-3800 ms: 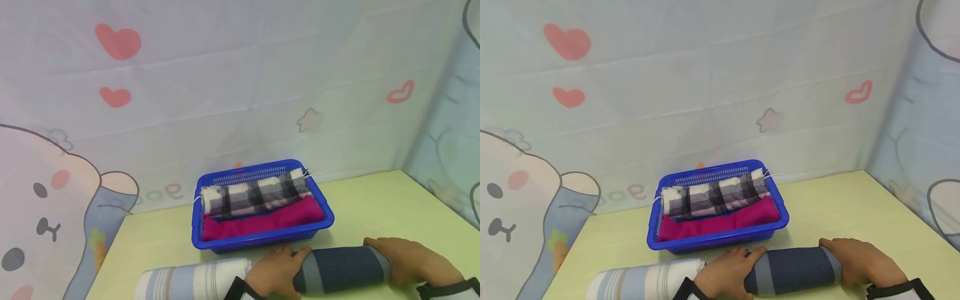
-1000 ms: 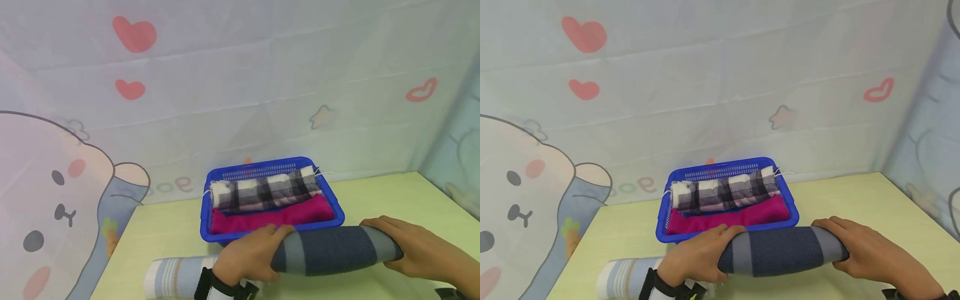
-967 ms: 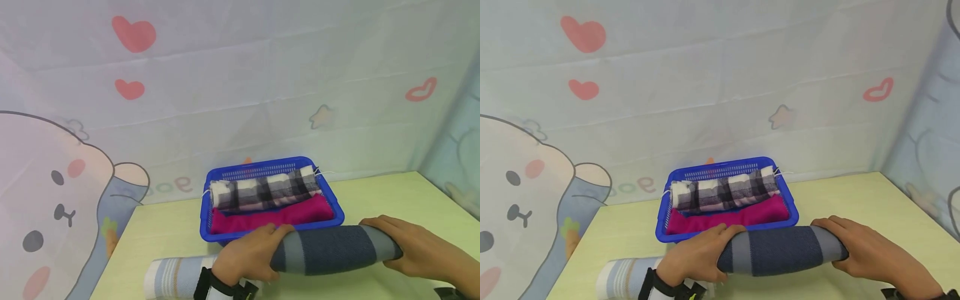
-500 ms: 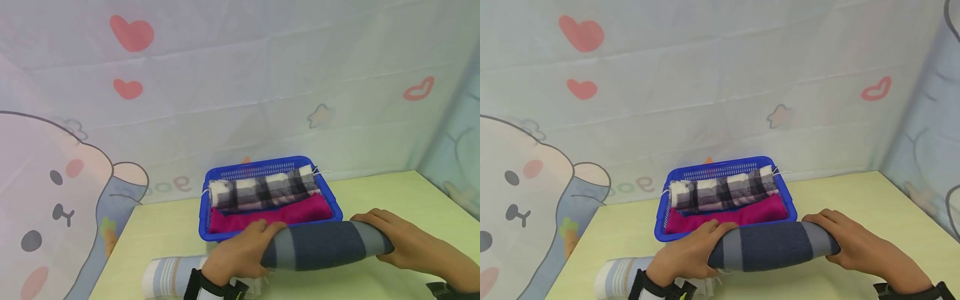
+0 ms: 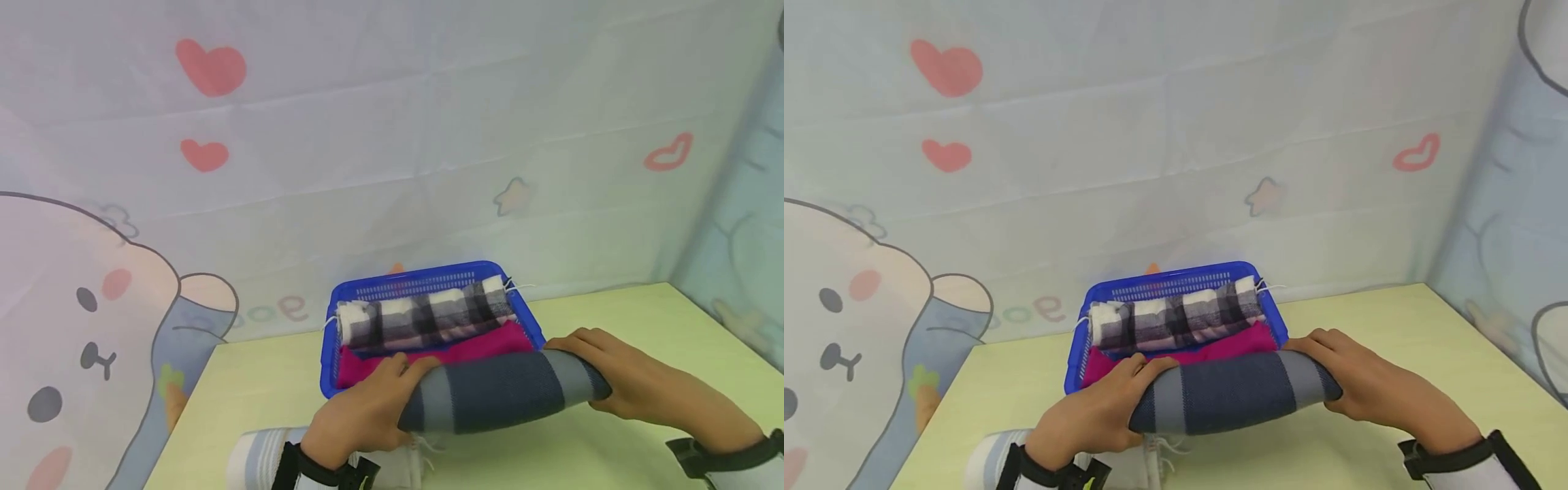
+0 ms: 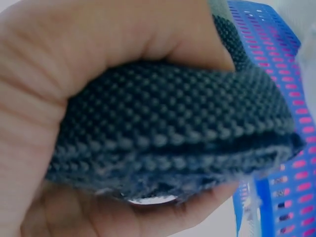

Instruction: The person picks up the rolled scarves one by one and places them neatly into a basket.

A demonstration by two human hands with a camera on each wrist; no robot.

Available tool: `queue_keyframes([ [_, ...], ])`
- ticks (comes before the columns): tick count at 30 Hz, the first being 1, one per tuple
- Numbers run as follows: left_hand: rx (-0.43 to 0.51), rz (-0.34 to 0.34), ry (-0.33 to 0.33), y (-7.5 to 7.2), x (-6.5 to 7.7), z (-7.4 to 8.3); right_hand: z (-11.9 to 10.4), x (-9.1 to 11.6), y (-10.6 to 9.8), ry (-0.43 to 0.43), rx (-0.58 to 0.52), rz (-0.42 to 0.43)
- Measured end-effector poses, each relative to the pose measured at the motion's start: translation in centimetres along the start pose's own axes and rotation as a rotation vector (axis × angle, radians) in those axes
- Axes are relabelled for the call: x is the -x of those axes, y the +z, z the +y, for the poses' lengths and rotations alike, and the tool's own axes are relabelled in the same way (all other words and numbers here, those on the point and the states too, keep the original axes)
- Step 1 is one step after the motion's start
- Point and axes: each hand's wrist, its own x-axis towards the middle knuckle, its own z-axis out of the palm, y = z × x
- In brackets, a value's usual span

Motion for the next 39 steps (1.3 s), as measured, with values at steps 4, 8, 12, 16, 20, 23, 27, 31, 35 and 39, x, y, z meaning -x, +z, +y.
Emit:
queue_keyframes([
  [4,-0.013,0.013,-0.004,-0.5,-0.1,-0.4,0.3,-0.9,0.0,0.04,-0.021,-0.033],
  [8,-0.01,0.018,-0.008,-1.1,-0.1,-0.9,0.6,-1.8,0.0,0.057,-0.05,-0.057],
  [12,-0.004,-0.004,-0.028,-1.6,0.0,-1.4,0.7,-2.7,0.0,0.059,-0.055,-0.074],
  [16,-0.018,-0.006,-0.036,-1.9,0.1,-2.0,0.8,-3.5,-0.1,0.08,-0.071,-0.105],
  [20,-0.043,0.009,-0.036,-2.2,0.2,-2.5,0.8,-4.1,-0.1,0.101,-0.087,-0.131],
  [23,-0.06,0.008,-0.032,-2.4,0.0,-2.9,0.9,-4.5,-0.1,0.1,-0.089,-0.134],
  [27,-0.076,0.007,-0.038,-2.7,-0.3,-3.3,1.1,-5.1,0.0,0.102,-0.096,-0.137],
  [31,-0.082,0.002,-0.069,-3.1,-0.4,-3.6,1.3,-5.6,0.3,0.11,-0.123,-0.123],
  [35,-0.086,0.001,-0.103,-3.5,-0.4,-3.8,1.7,-6.1,0.8,0.132,-0.146,-0.099],
  [39,-0.105,0.043,-0.098,-3.6,-0.4,-4.2,1.9,-6.9,1.1,0.168,-0.155,-0.095],
])
